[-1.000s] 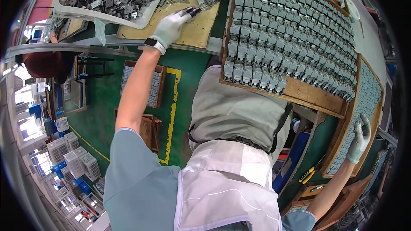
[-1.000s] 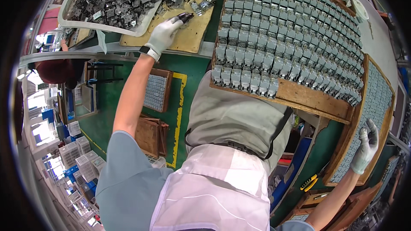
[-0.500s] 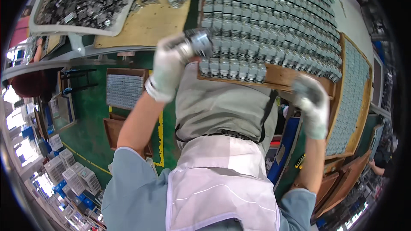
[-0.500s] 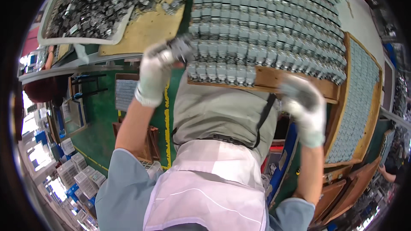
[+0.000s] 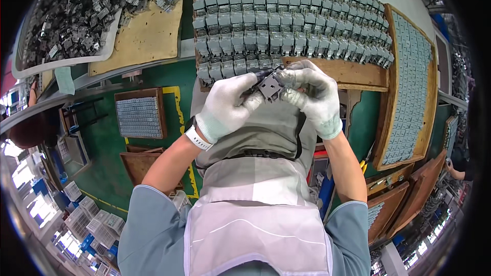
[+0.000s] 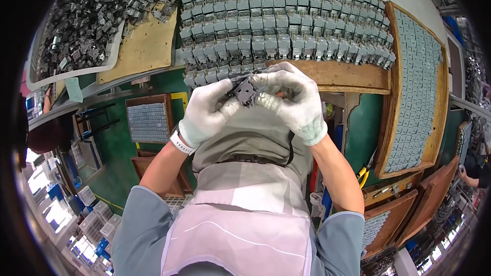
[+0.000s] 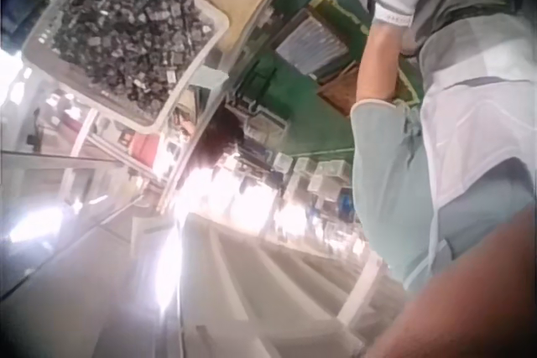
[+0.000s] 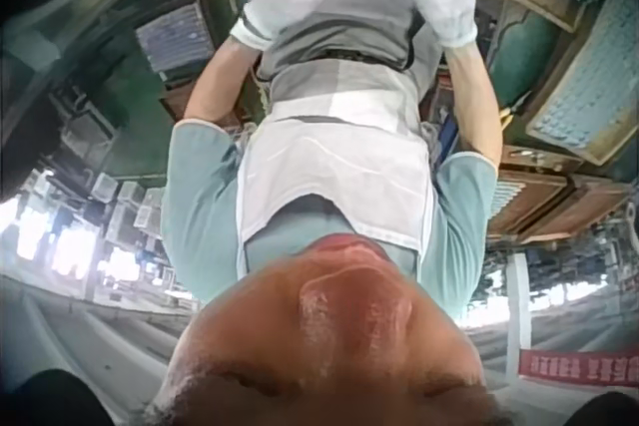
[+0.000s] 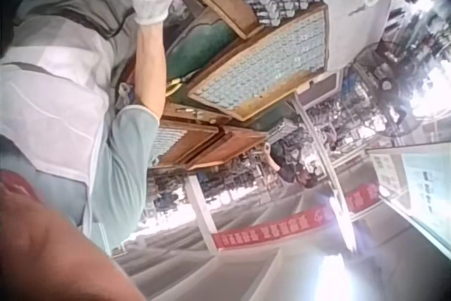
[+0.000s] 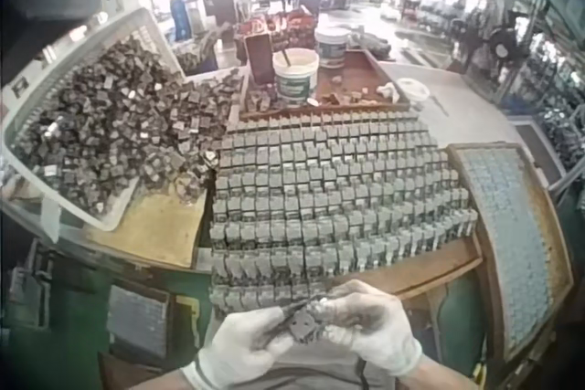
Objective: Assembling small electronic components and placing them into a grid-style storage tray.
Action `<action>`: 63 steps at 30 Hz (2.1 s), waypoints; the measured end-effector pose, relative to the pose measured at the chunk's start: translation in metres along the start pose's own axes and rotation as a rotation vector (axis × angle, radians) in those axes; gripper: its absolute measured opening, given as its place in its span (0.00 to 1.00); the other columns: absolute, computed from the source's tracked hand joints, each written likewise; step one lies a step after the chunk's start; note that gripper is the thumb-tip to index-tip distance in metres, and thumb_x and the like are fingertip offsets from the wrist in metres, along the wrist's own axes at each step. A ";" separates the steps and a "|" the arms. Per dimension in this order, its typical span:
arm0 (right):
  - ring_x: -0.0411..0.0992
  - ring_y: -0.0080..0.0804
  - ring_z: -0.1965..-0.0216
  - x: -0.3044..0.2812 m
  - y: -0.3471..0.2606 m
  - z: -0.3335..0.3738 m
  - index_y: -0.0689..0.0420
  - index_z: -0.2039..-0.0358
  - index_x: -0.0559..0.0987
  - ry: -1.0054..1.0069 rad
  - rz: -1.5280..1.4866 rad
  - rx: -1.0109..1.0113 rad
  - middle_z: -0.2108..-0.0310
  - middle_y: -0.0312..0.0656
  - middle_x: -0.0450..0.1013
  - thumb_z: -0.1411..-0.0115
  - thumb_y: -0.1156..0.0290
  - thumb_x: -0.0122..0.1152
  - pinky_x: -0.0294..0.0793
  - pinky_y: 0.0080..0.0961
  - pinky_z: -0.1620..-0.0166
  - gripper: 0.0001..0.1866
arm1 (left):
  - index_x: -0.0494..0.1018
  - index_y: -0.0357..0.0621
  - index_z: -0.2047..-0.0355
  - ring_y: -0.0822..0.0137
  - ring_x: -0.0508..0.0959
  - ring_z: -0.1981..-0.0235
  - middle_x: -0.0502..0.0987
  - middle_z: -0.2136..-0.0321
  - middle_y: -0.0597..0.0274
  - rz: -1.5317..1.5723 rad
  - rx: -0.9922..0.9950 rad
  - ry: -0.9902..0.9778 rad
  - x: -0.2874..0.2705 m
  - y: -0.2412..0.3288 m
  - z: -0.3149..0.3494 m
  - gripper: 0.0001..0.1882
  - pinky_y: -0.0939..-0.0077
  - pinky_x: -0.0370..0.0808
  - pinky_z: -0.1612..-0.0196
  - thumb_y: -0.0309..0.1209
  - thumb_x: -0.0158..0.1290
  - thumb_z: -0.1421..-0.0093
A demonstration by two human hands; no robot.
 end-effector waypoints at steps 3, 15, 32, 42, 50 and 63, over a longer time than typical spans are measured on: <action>0.70 0.24 0.59 -0.003 -0.002 0.000 0.65 0.58 0.82 -0.021 0.073 -0.018 0.57 0.41 0.72 0.53 0.77 0.73 0.69 0.20 0.56 0.19 | 0.73 0.32 0.53 0.71 0.78 0.74 0.77 0.72 0.51 -0.306 0.090 -0.085 0.003 0.013 -0.003 0.16 0.73 0.75 0.71 0.21 0.55 0.42; 0.72 0.26 0.61 0.005 -0.010 0.008 0.66 0.65 0.82 -0.092 0.250 0.012 0.68 0.39 0.70 0.54 0.83 0.69 0.72 0.22 0.57 0.13 | 0.75 0.31 0.59 0.62 0.80 0.77 0.77 0.77 0.47 -0.058 0.024 -0.146 0.000 0.009 -0.002 0.10 0.75 0.74 0.71 0.22 0.53 0.41; 0.71 0.23 0.60 -0.005 0.020 0.023 0.66 0.51 0.73 -0.130 0.118 0.258 0.58 0.39 0.73 0.53 0.52 0.77 0.72 0.21 0.55 0.38 | 0.75 0.34 0.59 0.53 0.81 0.76 0.75 0.79 0.45 -0.173 0.203 -0.150 0.026 0.025 0.003 0.12 0.69 0.75 0.73 0.19 0.53 0.45; 0.77 0.38 0.56 -0.014 -0.028 0.036 0.64 0.43 0.66 0.231 0.691 -0.059 0.50 0.49 0.73 0.57 0.73 0.73 0.76 0.30 0.54 0.40 | 0.68 0.27 0.50 0.55 0.81 0.62 0.77 0.64 0.39 -0.147 0.136 0.101 0.050 0.006 -0.002 0.20 0.68 0.75 0.58 0.22 0.51 0.43; 0.77 0.50 0.58 -0.025 -0.041 0.062 0.63 0.51 0.74 0.244 0.893 -0.241 0.58 0.53 0.76 0.57 0.80 0.61 0.77 0.35 0.54 0.28 | 0.65 0.32 0.47 0.71 0.73 0.56 0.75 0.57 0.58 0.538 -0.341 -0.282 0.109 0.009 -0.010 0.23 0.75 0.71 0.51 0.26 0.54 0.41; 0.78 0.45 0.57 -0.079 -0.046 0.098 0.61 0.51 0.73 0.426 0.991 -0.276 0.57 0.50 0.76 0.52 0.73 0.66 0.77 0.33 0.53 0.25 | 0.61 0.32 0.43 0.63 0.73 0.48 0.71 0.48 0.49 0.372 -0.240 -0.401 0.151 0.009 -0.004 0.32 0.72 0.71 0.46 0.33 0.59 0.43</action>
Point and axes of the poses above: each hand's wrist, its own z-axis away from the middle knuckle, its own x-axis out of the palm, y = z × x, the point moved 9 cm from there along -z, towards the middle knuckle
